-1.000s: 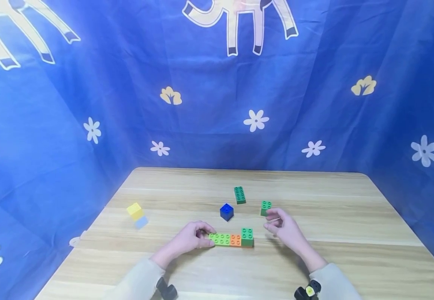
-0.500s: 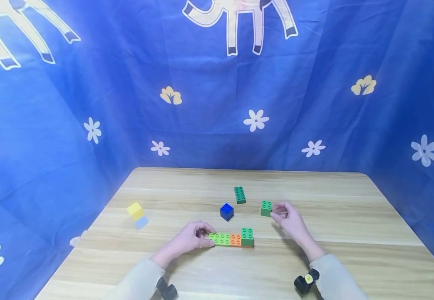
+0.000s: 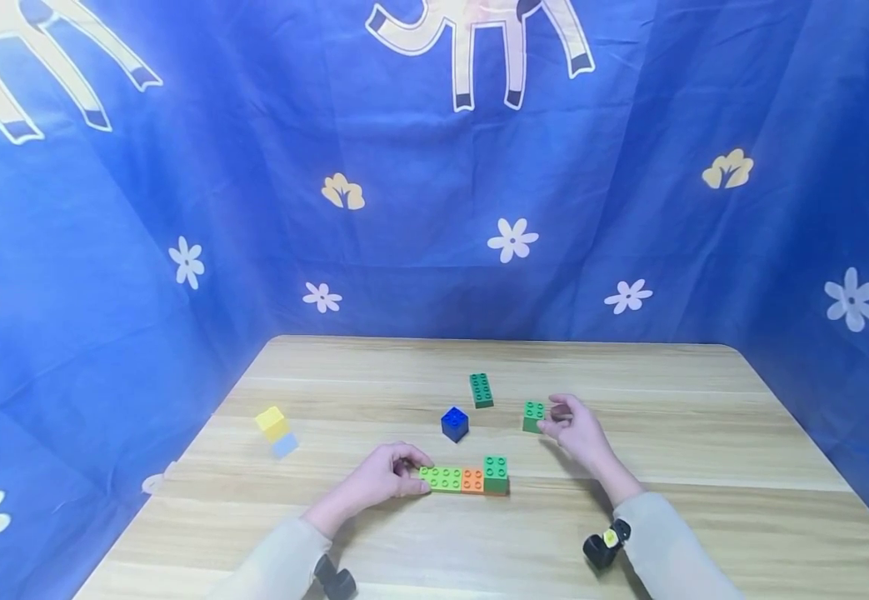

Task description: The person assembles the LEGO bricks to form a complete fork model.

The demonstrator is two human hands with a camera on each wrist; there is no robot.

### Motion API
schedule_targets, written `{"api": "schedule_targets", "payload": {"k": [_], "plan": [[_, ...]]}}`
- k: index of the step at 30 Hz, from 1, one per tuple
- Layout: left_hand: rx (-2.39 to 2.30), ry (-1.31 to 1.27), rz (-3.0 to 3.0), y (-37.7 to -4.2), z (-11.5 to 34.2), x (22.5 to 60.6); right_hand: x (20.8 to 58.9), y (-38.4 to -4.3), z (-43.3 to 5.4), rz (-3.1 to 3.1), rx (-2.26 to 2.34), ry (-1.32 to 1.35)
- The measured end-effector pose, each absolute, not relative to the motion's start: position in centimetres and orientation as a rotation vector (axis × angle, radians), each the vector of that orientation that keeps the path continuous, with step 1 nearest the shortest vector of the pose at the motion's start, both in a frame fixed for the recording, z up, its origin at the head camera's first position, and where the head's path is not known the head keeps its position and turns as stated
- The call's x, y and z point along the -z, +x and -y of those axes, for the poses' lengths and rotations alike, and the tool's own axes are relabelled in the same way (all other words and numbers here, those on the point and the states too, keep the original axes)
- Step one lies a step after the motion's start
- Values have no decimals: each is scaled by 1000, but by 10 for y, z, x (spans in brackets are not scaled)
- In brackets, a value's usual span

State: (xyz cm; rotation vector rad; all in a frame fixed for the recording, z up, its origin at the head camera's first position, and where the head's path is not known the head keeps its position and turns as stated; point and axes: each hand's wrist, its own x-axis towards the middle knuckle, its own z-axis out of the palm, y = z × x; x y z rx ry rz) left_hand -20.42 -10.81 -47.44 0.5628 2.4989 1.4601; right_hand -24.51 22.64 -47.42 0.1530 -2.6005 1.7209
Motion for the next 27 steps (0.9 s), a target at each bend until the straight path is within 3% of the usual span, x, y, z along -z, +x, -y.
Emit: {"api": "schedule_targets", "payload": {"k": [27], "plan": [[-1462, 554, -2493, -206, 109, 477, 474, -259, -220, 2681, -1651, 191]]}}
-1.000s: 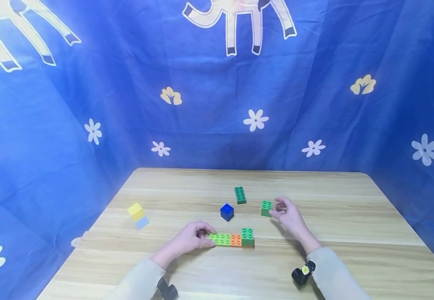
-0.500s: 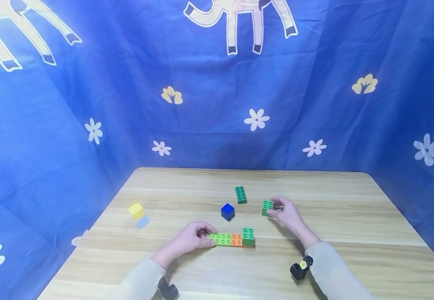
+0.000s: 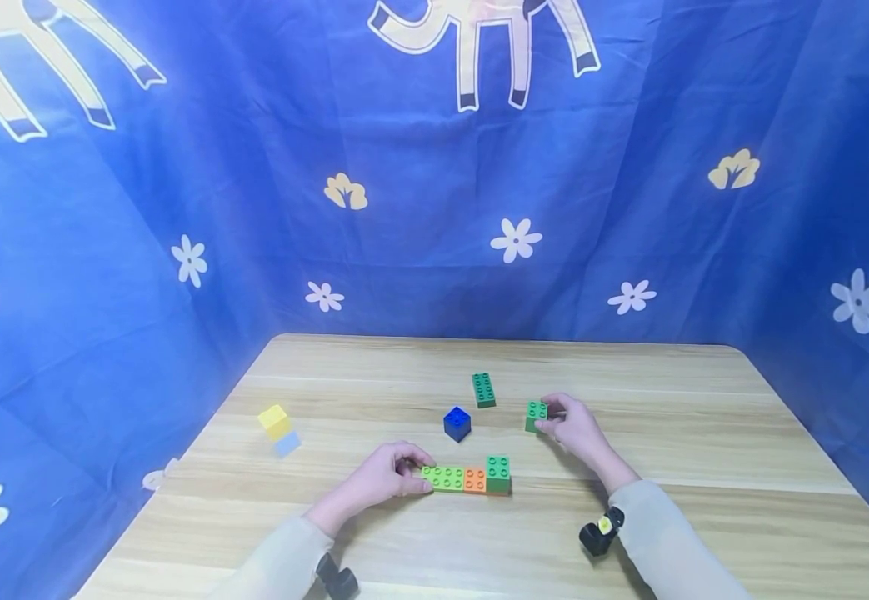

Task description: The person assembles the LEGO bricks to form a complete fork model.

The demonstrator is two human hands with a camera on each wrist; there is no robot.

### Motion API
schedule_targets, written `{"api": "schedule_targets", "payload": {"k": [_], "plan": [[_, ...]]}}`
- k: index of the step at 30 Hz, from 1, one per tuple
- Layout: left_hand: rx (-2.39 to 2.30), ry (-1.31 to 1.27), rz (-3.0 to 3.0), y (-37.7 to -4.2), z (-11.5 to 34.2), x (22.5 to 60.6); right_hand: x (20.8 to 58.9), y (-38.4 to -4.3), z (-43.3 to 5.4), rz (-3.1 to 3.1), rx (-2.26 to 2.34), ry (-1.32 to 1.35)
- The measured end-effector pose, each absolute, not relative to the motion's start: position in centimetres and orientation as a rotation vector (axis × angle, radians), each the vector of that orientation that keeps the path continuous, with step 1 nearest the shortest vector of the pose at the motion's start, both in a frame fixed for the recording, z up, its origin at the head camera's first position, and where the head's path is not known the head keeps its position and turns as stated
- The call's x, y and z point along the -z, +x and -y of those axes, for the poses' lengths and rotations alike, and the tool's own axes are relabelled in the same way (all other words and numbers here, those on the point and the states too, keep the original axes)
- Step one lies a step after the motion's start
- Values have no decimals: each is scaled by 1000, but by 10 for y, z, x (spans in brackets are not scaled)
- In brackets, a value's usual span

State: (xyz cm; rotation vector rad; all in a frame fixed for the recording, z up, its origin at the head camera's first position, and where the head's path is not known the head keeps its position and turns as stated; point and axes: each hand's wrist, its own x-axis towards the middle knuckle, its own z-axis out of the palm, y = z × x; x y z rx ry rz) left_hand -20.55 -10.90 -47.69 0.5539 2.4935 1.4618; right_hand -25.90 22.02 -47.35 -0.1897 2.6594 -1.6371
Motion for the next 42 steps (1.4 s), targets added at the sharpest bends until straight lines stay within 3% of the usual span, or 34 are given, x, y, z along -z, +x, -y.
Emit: {"api": "schedule_targets", "payload": {"k": [8, 26, 42], "plan": [[-1471, 553, -2497, -197, 105, 462, 478, -261, -221, -2683, 1618, -210], [-1445, 553, -2507, -208, 109, 483, 475, -254, -222, -2646, 1669, -188], [-1489, 545, -2489, -198, 106, 468, 469, -239, -212, -2634, 1716, -268]]}}
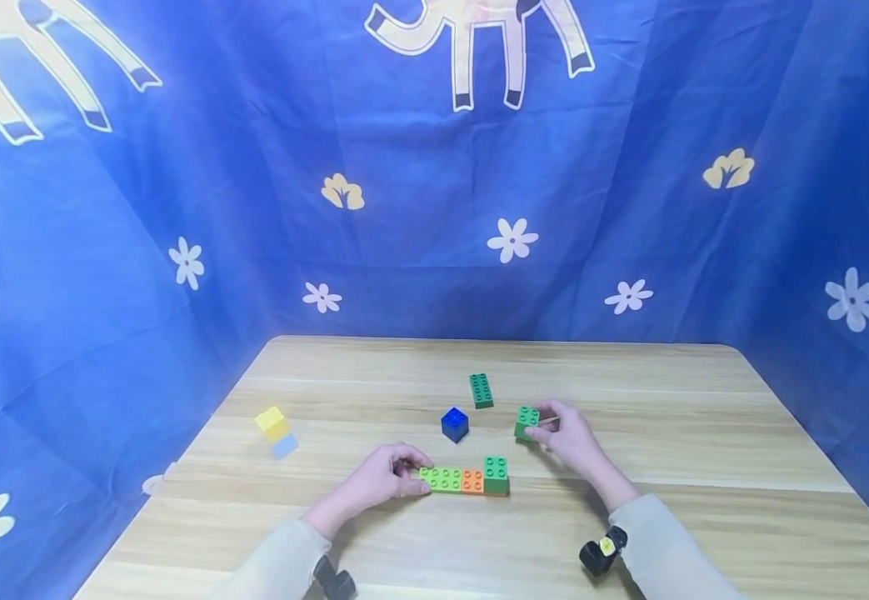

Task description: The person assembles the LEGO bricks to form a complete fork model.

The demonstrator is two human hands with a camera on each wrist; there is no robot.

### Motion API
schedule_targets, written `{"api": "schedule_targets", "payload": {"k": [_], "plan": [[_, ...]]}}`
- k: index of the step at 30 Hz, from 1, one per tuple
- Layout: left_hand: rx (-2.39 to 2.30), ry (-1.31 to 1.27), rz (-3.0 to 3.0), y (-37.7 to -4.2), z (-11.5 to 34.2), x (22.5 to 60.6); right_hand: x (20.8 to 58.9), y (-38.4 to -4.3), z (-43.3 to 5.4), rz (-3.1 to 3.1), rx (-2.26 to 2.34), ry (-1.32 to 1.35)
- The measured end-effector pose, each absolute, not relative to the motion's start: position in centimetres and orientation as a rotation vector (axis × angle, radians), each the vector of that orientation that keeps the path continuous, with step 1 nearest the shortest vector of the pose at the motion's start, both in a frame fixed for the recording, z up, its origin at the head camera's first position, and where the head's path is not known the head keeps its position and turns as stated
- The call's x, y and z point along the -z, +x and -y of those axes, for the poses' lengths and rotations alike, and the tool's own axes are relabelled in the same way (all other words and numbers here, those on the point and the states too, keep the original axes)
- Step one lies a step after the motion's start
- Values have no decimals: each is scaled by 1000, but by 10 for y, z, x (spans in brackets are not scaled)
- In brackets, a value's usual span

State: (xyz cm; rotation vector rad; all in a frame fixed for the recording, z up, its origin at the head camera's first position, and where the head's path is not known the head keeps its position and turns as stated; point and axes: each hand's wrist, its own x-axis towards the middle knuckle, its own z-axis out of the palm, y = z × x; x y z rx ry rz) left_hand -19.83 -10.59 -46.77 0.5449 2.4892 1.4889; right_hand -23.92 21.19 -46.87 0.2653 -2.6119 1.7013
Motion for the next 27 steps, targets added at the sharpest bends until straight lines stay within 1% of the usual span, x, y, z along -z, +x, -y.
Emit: {"api": "schedule_targets", "payload": {"k": [5, 14, 27], "plan": [[-1487, 548, -2497, -195, 104, 461, 466, -234, -205, 2605, -1721, 287], [-1468, 570, -2490, -207, 109, 481, 461, -226, -199, 2596, -1747, 327], [-1449, 560, -2495, -209, 109, 482, 456, -217, -192, 2621, -1642, 386]]}}
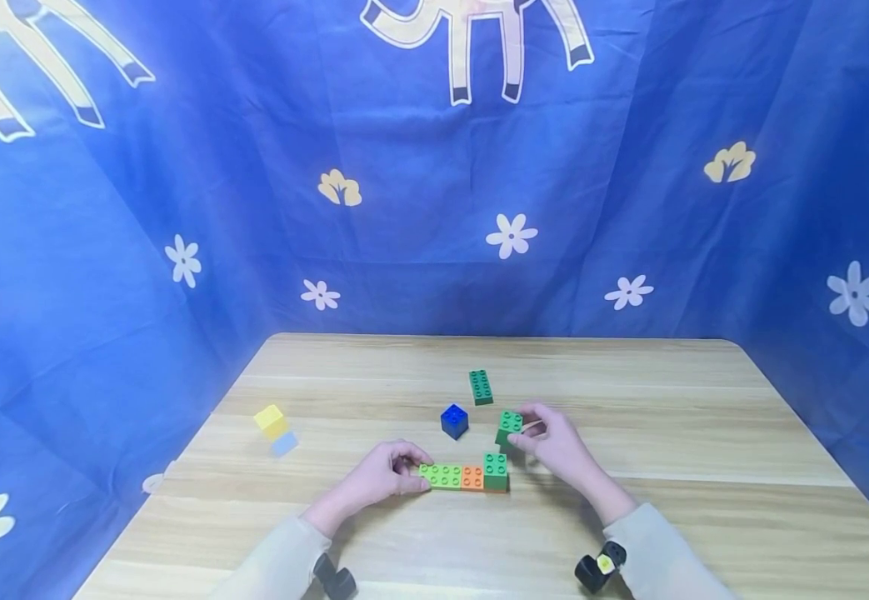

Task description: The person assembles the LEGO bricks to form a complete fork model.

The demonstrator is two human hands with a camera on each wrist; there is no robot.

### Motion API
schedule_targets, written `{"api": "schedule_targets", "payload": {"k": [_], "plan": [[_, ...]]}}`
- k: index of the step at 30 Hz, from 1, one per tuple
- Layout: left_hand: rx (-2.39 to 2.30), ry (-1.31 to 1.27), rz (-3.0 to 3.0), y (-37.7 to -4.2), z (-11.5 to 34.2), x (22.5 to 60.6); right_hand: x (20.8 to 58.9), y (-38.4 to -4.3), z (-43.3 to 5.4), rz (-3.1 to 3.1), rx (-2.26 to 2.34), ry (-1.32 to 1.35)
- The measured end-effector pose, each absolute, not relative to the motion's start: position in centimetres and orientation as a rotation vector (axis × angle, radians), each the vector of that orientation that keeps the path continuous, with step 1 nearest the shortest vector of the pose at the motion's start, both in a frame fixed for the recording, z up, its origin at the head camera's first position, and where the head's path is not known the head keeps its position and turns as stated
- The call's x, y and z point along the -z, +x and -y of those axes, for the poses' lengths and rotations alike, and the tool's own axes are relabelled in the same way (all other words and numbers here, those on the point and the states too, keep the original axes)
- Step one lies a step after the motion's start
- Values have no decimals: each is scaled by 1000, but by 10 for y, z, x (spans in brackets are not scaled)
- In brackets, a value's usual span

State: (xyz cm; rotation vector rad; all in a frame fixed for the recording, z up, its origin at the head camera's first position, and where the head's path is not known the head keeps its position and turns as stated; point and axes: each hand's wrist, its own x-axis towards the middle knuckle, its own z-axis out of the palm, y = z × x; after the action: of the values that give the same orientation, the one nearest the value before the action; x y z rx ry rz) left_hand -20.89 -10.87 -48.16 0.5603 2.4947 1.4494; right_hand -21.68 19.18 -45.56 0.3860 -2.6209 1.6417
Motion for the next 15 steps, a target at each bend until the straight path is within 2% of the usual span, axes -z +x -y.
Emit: {"api": "schedule_targets", "payload": {"k": [15], "plan": [[-1458, 546, -2490, -207, 109, 481, 444, -205, -180, 2588, -1684, 433]]}}
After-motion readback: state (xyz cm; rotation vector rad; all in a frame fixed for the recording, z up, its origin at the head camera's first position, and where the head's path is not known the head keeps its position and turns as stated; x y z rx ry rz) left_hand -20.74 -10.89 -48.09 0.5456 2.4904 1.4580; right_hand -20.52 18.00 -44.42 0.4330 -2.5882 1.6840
